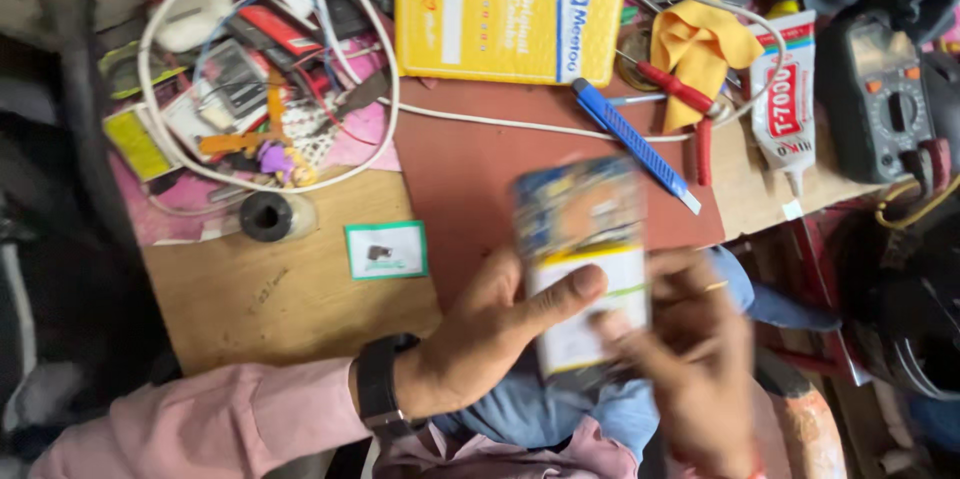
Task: The person cuts a small component free from a green card with a utility knife, then pries open a disassembled smartphone, works on its internal board, solders with a soldering iron, tightens screws with a screwdriver, and finally reassembles the phone and powers it on.
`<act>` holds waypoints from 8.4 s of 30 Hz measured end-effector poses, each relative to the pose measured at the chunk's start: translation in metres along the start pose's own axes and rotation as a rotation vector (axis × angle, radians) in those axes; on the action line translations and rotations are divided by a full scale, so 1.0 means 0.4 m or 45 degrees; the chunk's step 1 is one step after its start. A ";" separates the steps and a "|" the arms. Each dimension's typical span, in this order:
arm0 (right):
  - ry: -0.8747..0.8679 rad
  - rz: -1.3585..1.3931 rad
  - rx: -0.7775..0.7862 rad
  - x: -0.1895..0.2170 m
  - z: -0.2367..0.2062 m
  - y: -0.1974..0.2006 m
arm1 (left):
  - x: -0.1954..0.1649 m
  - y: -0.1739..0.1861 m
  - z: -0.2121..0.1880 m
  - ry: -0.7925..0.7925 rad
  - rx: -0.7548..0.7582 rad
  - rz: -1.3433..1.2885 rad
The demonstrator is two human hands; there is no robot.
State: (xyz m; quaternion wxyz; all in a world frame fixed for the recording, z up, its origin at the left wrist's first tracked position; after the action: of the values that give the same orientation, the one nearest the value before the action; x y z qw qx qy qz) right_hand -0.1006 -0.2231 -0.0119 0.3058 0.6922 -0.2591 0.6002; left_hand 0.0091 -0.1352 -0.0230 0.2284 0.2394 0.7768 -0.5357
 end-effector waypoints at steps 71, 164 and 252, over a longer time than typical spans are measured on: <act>0.348 0.578 -0.158 -0.044 -0.005 0.127 | 0.124 0.010 -0.029 0.345 0.082 -0.213; 0.433 -0.176 0.693 0.050 0.108 -0.179 | 0.329 -0.126 -0.144 0.918 0.717 -0.741; 0.941 -0.799 0.118 0.149 -0.177 0.003 | 0.273 -0.069 -0.124 0.536 0.278 -0.884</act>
State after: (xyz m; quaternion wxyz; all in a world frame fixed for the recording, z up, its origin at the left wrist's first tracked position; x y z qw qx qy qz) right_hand -0.1405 -0.1713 0.0535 0.5122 0.4904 0.1150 0.6957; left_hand -0.0979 -0.0830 -0.0539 -0.1561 0.0905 0.7797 -0.5996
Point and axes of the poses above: each hand's wrist, its own z-axis towards the middle knuckle, its own y-axis out of the back of the hand, x = y × z, the point moved 10 cm from there along z, towards the middle knuckle, and after that the axes turned 13 degrees about y, right-handed, at the moved point
